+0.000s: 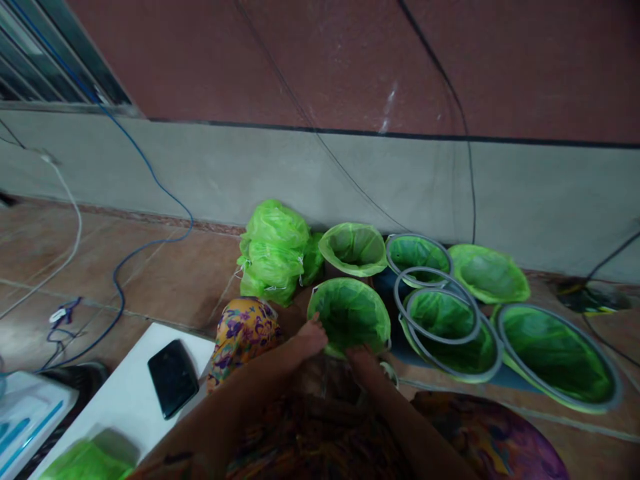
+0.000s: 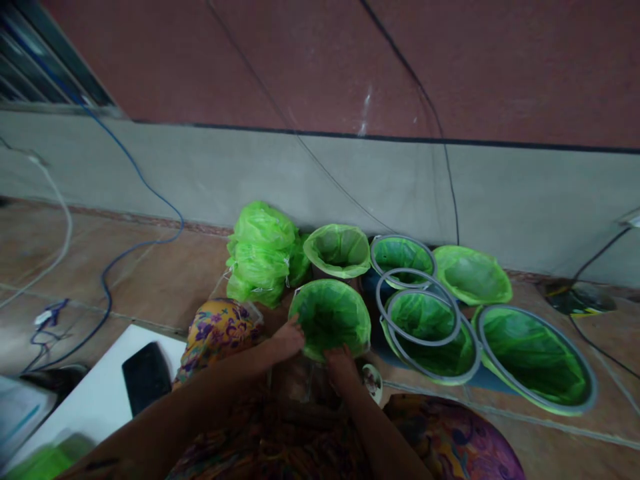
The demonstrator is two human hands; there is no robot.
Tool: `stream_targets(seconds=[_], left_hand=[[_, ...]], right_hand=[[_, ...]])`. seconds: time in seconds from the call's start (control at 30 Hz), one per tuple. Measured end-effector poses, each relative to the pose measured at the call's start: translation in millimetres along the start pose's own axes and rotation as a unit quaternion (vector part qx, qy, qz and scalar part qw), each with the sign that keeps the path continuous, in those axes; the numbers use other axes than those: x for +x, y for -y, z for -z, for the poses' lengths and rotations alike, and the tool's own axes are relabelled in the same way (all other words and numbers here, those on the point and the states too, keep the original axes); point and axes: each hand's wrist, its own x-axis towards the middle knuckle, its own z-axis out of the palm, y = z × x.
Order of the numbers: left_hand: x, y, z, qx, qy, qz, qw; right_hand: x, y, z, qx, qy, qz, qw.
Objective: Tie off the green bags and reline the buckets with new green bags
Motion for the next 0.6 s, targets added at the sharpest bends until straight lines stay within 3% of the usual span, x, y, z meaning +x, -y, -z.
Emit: stream_targets(seconds=[0.13,0.3,0.43,0.6], left_hand=[[-12,17,13.6,0.019,-0.033,0.023,0.999],[-17,-6,31.5,-0.056,-0.044,0.066,0.995],[-15,-31,26.6,-0.099,0.007,0.073,0.992],[-11,-44,2.2,-0.104,0.034,0.067,0.992]], right_hand=[[-2,3,8,0.075,-0.067,0.022,0.995],[-7,-18,33,0.139,-0.12,-0.006,0.983],[-11,-25,30,0.117,-0.089,-0.03,0.989],[-10,-5,6,0.084,-0.03,0.008,0.996]])
